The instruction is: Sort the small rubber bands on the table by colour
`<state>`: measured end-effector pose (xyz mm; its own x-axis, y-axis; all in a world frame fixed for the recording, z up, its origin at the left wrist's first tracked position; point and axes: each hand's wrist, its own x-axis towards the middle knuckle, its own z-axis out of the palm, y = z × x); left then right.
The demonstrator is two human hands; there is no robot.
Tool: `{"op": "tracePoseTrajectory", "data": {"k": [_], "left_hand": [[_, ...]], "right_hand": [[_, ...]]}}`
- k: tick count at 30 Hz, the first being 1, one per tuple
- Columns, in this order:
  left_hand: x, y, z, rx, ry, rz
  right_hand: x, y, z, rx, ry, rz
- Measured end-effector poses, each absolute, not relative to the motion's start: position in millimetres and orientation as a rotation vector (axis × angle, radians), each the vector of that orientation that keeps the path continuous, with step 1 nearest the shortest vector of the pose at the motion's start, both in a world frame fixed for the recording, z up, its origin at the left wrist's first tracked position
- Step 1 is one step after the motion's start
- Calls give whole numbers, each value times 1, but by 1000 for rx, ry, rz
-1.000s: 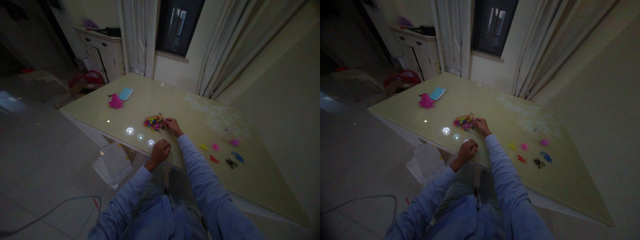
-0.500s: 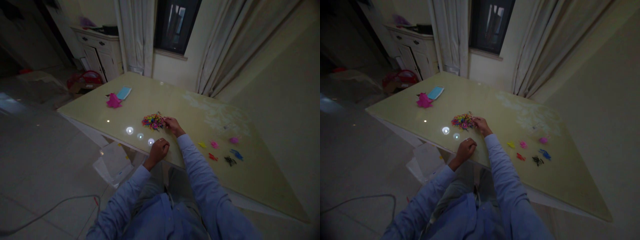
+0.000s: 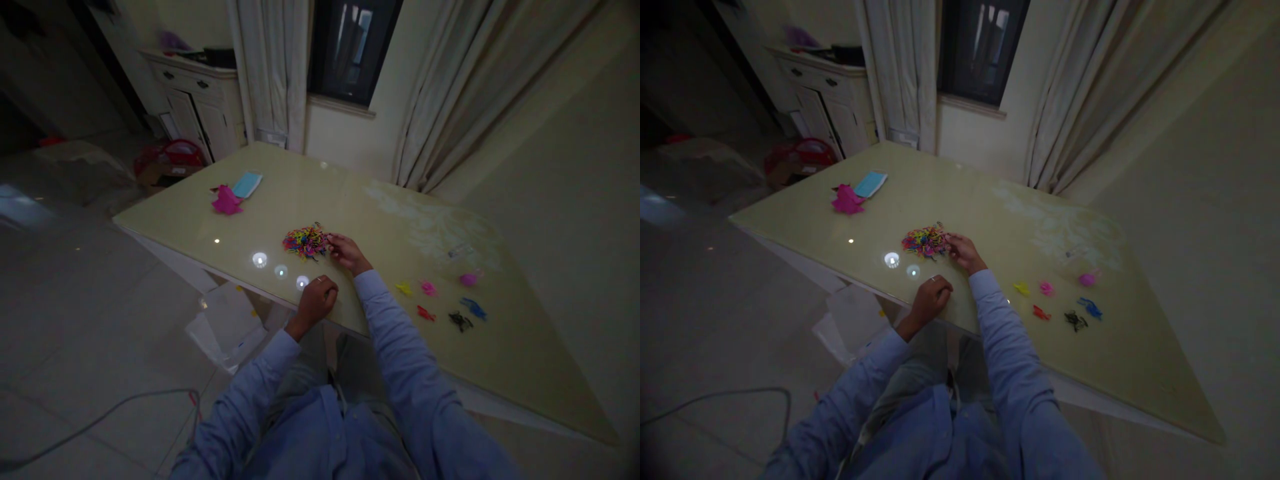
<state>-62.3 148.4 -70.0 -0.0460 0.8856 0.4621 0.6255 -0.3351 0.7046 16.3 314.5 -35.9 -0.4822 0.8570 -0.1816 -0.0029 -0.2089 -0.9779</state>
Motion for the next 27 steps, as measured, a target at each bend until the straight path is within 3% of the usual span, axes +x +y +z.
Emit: {"op": "tracePoseTrajectory", "data": {"k": [20, 27], "left_hand": [[-62, 147, -67, 1941, 1638, 1281], [-62, 147, -69, 1971, 1628, 1302]], "right_hand": [[-9, 323, -42, -1086, -2409, 821], [-12, 324, -36, -1087, -2565, 665]]}}
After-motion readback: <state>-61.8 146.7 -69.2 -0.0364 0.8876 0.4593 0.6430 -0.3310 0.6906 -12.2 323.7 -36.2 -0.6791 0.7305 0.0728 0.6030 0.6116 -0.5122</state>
